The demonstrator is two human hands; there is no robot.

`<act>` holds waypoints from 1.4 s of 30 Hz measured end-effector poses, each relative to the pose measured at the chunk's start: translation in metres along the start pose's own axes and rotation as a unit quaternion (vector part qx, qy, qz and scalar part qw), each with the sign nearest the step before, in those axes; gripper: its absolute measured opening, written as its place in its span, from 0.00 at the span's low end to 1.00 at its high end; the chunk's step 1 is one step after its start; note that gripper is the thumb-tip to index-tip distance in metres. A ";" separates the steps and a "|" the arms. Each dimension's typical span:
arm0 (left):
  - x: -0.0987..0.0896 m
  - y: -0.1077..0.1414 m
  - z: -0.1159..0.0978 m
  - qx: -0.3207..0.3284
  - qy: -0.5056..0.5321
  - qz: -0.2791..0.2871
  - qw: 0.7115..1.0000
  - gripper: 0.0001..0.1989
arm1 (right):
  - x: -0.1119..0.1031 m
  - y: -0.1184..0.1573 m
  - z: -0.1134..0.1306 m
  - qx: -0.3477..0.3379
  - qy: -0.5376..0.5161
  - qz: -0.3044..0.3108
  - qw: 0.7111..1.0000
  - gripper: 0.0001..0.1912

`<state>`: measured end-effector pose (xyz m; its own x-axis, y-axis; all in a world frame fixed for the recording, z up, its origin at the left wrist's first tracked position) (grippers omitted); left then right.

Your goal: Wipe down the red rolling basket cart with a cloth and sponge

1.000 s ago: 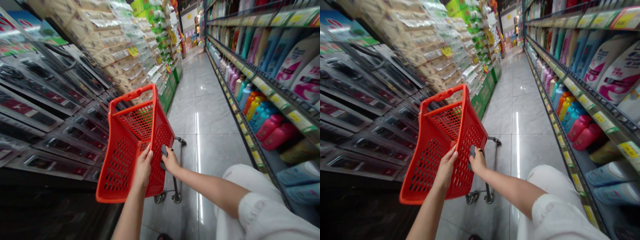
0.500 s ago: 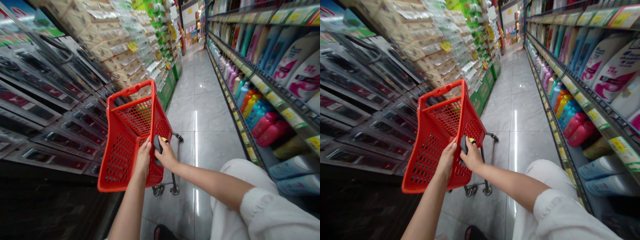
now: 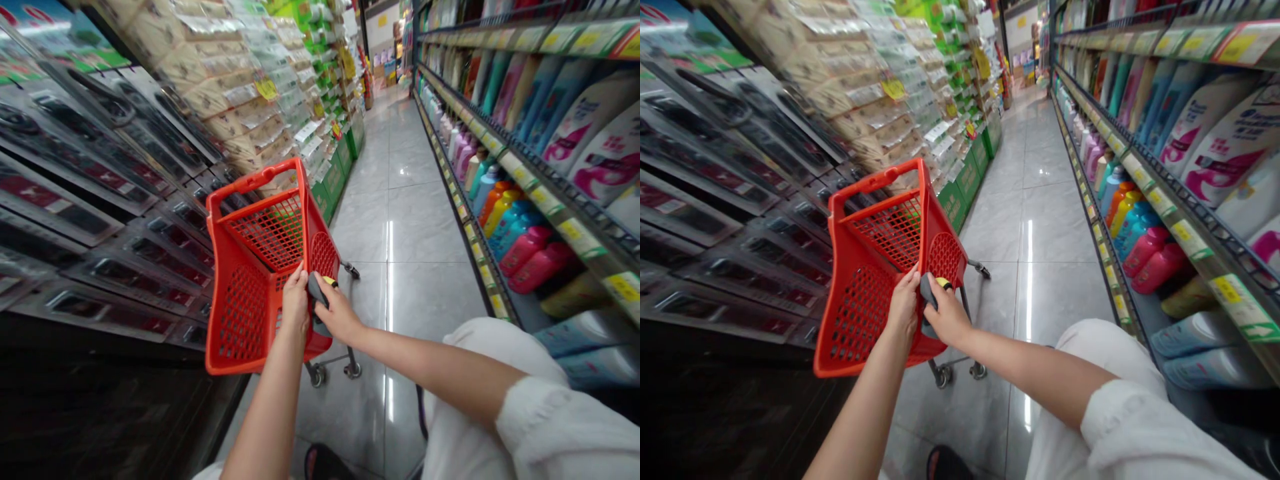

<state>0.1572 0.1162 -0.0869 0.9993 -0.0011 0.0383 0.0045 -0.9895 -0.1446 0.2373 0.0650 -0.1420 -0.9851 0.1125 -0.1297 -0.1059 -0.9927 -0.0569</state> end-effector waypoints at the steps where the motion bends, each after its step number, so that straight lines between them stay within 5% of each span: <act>1: 0.003 -0.001 -0.001 0.009 -0.016 0.008 1.000 0.27 | -0.004 -0.001 -0.007 0.023 0.011 -0.004 1.000 0.37; 6: -0.001 0.013 -0.009 0.040 -0.183 0.148 0.971 0.31 | -0.012 -0.001 -0.050 0.156 0.083 0.026 0.984 0.34; 8: -0.008 0.025 -0.011 0.039 -0.219 0.222 0.949 0.34 | -0.015 -0.005 -0.045 0.143 0.066 0.019 0.987 0.32; 11: -0.014 0.036 -0.012 0.027 -0.244 0.253 0.936 0.34 | -0.024 -0.013 -0.017 0.061 0.014 0.001 0.998 0.32; 15: -0.002 0.038 -0.010 -0.030 -0.166 0.222 0.960 0.33 | -0.033 -0.013 -0.014 0.013 0.004 0.002 1.000 0.33; 19: 0.008 0.040 -0.002 -0.139 -0.084 0.179 0.970 0.33 | -0.033 0.002 -0.051 0.143 0.053 0.005 0.988 0.33; 21: 0.009 0.039 0.001 -0.160 -0.080 0.153 0.972 0.33 | -0.034 0.005 -0.050 0.169 0.037 -0.005 0.985 0.31; 27: 0.021 0.024 0.005 -0.131 -0.036 0.135 0.981 0.28 | -0.047 -0.004 -0.009 0.021 -0.088 -0.066 0.994 0.31; 34: 0.028 0.015 0.013 -0.124 -0.037 0.128 0.983 0.29 | -0.036 0.008 -0.066 0.206 -0.015 -0.144 0.968 0.32; 39: 0.028 0.007 0.014 -0.107 -0.025 0.114 0.987 0.30 | -0.037 0.003 -0.035 0.081 -0.069 -0.150 0.983 0.33; 42: 0.028 0.005 0.015 -0.106 -0.033 0.100 0.989 0.31 | -0.037 0.009 -0.041 0.123 -0.059 -0.156 0.978 0.34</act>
<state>0.1859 0.1131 -0.1016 0.9796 -0.1977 -0.0351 -0.1951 -0.9785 0.0672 0.2780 0.0534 -0.1785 -0.9071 0.4199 -0.0274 -0.4184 -0.8930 0.1660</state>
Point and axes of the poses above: each hand's wrist, its own y-axis away from the middle knuckle, its own x-axis out of the palm, z = x × y, the point moved 5 cm from there along -y, towards the middle knuckle, and after that the axes turned 11 degrees about x, right-handed, at the moved point
